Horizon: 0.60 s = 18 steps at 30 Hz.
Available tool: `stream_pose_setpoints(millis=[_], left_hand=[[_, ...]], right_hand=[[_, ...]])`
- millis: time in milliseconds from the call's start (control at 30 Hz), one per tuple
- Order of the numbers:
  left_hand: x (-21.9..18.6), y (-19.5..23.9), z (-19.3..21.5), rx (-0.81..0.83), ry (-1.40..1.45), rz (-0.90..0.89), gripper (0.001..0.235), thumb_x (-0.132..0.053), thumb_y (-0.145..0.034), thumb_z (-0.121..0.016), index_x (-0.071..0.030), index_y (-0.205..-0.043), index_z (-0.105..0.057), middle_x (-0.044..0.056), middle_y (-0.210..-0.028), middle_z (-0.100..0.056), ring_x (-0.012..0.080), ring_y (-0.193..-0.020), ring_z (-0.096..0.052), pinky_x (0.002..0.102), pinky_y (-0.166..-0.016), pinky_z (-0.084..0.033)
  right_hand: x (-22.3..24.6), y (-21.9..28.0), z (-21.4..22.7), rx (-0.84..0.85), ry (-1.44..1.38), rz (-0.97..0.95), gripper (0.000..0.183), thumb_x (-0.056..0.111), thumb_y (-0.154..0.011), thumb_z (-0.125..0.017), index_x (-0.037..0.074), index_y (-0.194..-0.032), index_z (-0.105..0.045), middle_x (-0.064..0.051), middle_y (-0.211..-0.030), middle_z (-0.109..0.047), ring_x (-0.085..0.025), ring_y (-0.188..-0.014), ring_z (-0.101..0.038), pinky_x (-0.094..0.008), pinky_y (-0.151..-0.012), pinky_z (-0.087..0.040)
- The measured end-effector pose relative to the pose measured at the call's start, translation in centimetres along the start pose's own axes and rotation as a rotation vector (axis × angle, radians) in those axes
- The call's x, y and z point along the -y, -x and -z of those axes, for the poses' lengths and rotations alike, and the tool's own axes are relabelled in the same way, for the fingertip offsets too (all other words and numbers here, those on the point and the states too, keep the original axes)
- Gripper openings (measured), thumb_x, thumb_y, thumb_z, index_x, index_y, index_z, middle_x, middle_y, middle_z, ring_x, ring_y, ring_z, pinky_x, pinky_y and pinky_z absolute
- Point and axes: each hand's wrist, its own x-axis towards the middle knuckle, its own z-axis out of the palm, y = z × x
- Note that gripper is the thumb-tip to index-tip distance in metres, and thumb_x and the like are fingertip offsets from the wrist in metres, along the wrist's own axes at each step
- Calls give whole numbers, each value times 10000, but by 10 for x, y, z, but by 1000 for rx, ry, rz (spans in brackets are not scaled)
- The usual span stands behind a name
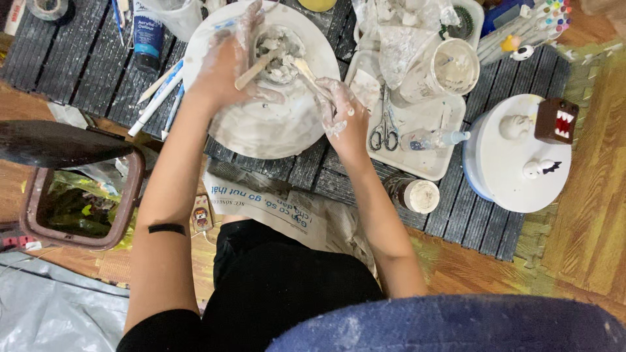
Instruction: The person mixes a white clay-like substance in a small container using a wooden stick and their hands. They repeatedly stir, scrape, and knead the material to achieve a consistent texture, occasionally transferring portions between the container and a nearby plate.
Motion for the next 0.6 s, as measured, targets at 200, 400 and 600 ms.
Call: stream_pose_setpoints(millis=[200, 400, 600], left_hand=[[-10, -3, -14, 79, 86, 208, 1126, -438, -677, -907, 8, -1560, -370, 286, -1442, -464, 474, -1343, -424, 516, -1161, -362], [-43, -19, 22, 31, 18, 42, 1159, -492, -664, -975, 23, -1496, -354, 328, -1370, -504, 506, -1310, -451, 548, -1166, -338], [-86, -18, 67, -87, 393, 14, 1239, -589, -744, -913, -76, -1604, -182, 248, -1481, -602, 426, -1432, -538, 494, -1248, -319]], right_hand=[[-6, 3, 0, -15, -5, 15, 250, 87, -945, -686, 150, -1186, -678, -101, -1086, -745, -296, -856, -747, -388, -762, -595], [-8, 23, 9, -64, 106, 68, 261, 33, -966, -635, 139, -1199, -690, -112, -1141, -729, -340, -954, -722, -412, -815, -582], [-25, 39, 22, -182, 66, -6, 173, 93, -1043, -622, 94, -1216, -621, -147, -1114, -729, -331, -968, -733, -406, -837, -575]])
